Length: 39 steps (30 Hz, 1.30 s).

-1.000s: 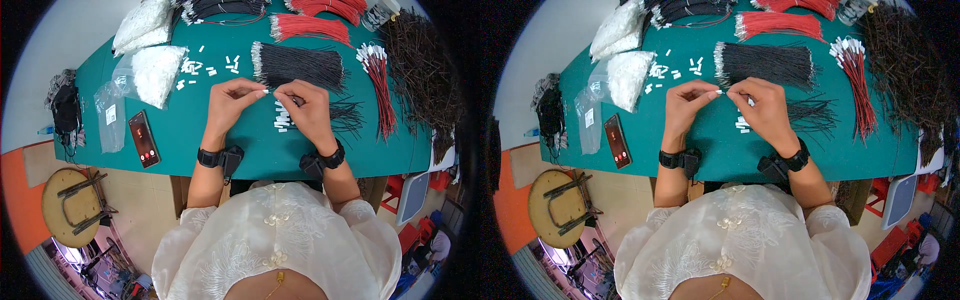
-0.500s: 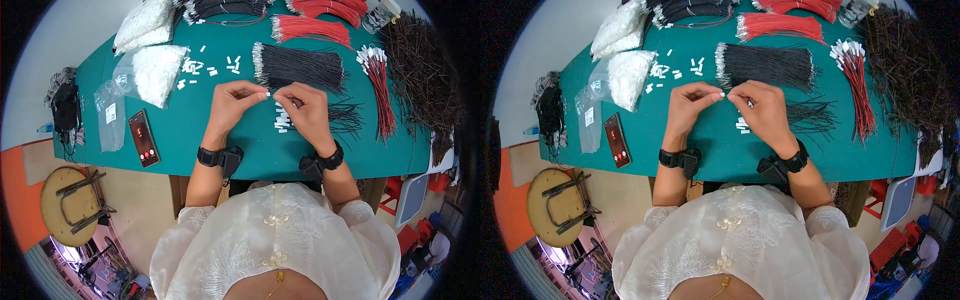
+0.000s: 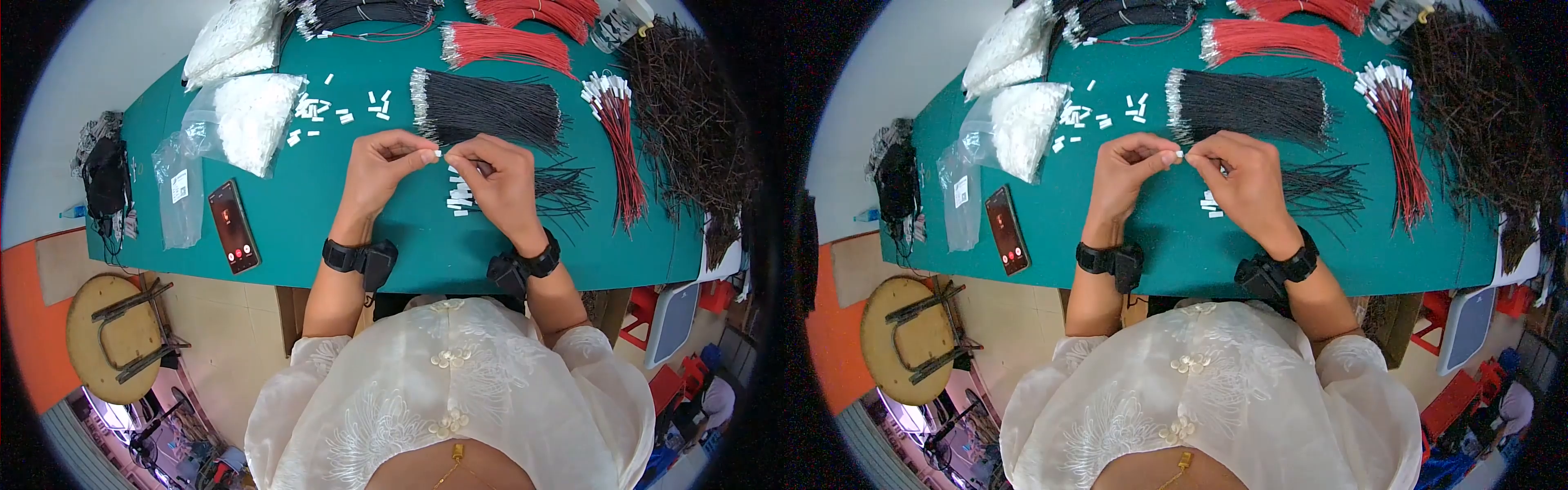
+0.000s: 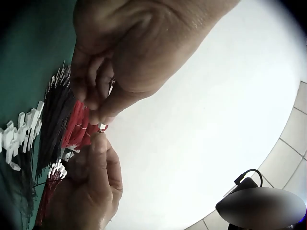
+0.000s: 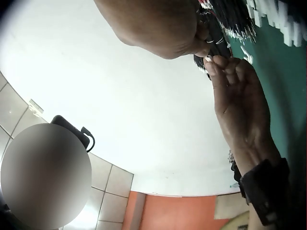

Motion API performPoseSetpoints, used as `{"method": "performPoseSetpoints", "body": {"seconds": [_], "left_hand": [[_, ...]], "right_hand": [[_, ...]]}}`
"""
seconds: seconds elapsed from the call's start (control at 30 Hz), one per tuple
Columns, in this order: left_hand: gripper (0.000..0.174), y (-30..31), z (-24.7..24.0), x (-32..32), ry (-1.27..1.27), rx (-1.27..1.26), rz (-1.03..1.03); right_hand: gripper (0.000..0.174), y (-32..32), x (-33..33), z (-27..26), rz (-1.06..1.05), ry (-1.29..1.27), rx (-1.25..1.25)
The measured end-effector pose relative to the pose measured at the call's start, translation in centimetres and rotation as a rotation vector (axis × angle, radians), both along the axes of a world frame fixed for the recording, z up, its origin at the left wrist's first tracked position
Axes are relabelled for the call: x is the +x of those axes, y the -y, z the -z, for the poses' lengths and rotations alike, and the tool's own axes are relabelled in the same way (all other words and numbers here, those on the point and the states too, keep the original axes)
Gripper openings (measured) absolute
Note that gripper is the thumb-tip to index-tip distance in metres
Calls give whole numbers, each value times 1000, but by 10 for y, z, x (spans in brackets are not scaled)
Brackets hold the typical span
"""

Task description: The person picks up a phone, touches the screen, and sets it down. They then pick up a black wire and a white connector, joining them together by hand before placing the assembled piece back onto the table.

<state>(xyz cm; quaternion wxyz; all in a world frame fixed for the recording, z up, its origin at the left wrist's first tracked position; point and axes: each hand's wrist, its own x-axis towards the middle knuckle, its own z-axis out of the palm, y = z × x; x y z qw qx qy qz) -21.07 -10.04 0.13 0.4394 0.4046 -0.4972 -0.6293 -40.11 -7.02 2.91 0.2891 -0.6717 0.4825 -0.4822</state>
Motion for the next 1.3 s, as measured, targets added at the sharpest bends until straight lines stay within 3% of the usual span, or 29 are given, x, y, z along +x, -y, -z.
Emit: {"method": "performPoseSetpoints", "body": {"seconds": [0.27, 0.4, 0.67, 0.77, 0.93, 1.03, 1.2, 1.3], "left_hand": [[10, 1, 1, 0, -29, 6, 22], [12, 2, 2, -1, -61, 29, 48], [12, 2, 1, -2, -21, 16, 2], [13, 4, -1, 0, 91, -67, -111], [15, 5, 7, -2, 186, -152, -64], [16, 9, 11, 1, 350, -266, -268], [13, 15, 6, 19, 565, -341, -459], [17, 9, -8, 20, 661, -548, -407]], "right_hand": [[6, 0, 1, 0, 37, -73, -31], [6, 2, -2, 3, 9, 54, 54], [6, 4, -9, -5, -27, -117, -6], [8, 4, -24, -13, -11, -335, -71], [9, -2, -49, -24, 30, -468, 11], [9, -10, -63, -24, 16, -659, 84], [8, -7, -60, -13, 18, -670, -55], [8, 0, -43, -12, 14, -438, -2]]}}
